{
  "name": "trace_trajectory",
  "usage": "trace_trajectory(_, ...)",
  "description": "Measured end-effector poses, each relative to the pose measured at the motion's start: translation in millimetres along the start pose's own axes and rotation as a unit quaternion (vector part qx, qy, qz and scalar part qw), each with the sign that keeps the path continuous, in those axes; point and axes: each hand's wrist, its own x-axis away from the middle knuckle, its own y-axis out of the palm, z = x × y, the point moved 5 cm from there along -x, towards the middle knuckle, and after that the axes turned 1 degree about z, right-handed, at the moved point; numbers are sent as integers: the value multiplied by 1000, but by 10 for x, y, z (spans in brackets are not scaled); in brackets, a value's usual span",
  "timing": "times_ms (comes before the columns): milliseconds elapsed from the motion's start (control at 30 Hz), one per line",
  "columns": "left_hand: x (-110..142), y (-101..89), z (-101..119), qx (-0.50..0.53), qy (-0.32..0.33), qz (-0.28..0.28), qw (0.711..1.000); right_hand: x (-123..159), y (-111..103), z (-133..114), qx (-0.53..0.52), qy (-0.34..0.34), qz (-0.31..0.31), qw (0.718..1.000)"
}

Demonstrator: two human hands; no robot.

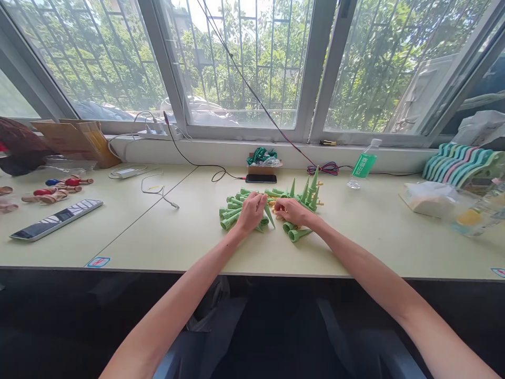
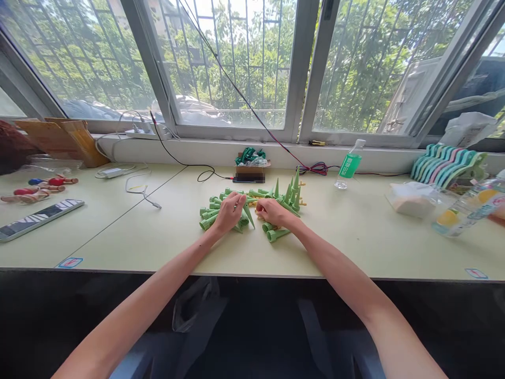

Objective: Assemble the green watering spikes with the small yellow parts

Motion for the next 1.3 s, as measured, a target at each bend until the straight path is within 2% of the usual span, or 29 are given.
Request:
trace_trajectory(100, 6, 3, -9, 2, -4, -3, 1000, -2, -20, -27, -14, -13, 24, 1000)
trace_trajectory(333, 2, 12, -15, 9, -8, -9, 1000, 24, -215, -188, -52, -60, 174, 982)
trace_trajectory(467, -2, 15, -10, 2, -7, -10, 1000, 62, -274, -269, -78, -80, 220, 969)
trace_trajectory(667, -8, 17, -6, -7, -5, -5, 1000, 86, -245, -314, -123, -72, 230, 963)
trace_trajectory(800, -10, 14, -3, -6, -5, -2, 1000, 90, -215, -338, -146, -90, 229, 958)
trace_trajectory(1300, -19, -6, 13, 8, -15, -3, 1000, 77, -200, -315, -143, -77, 210, 964)
